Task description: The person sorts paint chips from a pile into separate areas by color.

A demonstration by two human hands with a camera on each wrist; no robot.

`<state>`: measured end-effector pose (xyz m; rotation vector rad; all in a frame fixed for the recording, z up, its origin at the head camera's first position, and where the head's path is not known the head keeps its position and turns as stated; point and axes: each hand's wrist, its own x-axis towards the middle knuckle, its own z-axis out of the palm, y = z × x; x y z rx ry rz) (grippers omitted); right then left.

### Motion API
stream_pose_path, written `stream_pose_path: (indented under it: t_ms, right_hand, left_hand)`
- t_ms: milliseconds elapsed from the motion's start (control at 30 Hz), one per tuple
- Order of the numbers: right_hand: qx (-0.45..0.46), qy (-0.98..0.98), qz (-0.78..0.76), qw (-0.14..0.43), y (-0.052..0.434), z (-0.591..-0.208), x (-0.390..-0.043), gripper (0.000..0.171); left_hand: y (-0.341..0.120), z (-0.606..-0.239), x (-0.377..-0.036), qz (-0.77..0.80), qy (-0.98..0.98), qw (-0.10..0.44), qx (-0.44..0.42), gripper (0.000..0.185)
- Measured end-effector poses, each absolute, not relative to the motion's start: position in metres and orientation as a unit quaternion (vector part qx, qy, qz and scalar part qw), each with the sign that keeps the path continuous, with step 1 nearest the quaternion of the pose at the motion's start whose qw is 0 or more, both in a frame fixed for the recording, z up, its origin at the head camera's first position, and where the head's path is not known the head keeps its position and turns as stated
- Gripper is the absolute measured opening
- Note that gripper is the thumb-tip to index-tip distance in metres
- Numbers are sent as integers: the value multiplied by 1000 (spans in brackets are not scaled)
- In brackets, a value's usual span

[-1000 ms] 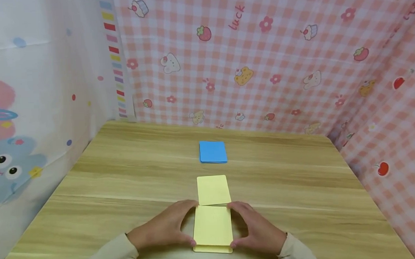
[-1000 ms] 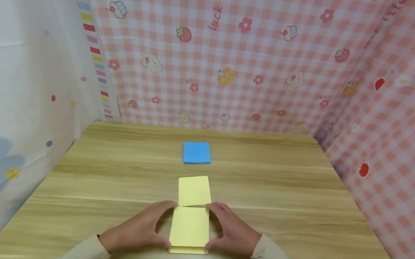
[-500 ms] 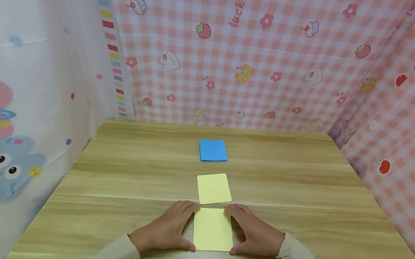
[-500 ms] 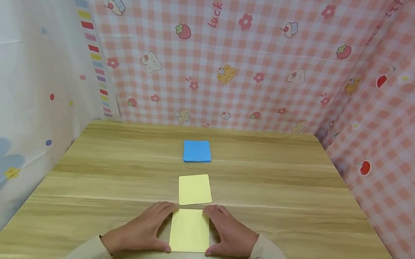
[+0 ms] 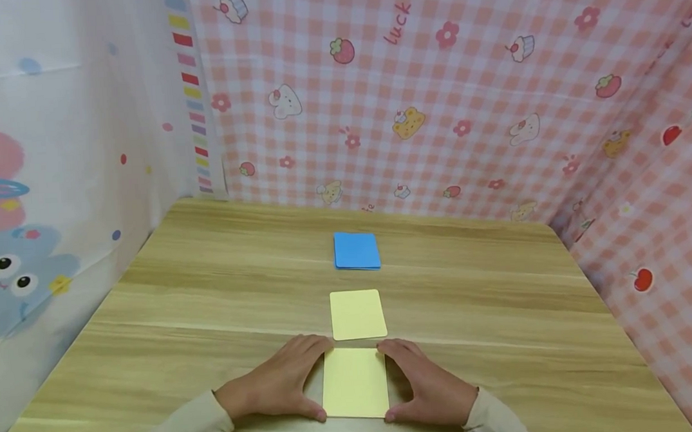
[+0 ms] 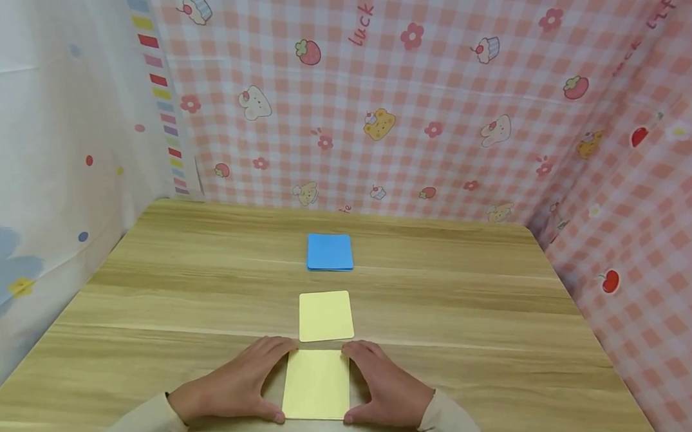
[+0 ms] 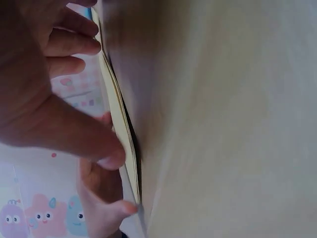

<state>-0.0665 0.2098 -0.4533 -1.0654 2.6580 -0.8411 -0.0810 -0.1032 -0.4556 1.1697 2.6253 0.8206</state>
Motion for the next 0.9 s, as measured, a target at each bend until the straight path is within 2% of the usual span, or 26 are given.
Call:
stream_pose_path:
  t_ms: [200,433,900]
  right_hand:
    - [-339,889,-297,75,214,-440,-70,95]
    - [-381,883,-273,13,217,-420,-74,98]
    - [-408,878,-248,-37,218,-401,-92,94]
  left_hand:
    - [-104,-445,-84,294,881,76,363,103]
    - [-106,-432,-89,284,889,54,356,104]
    - [-105,-410,-100,387,865,79,311,99]
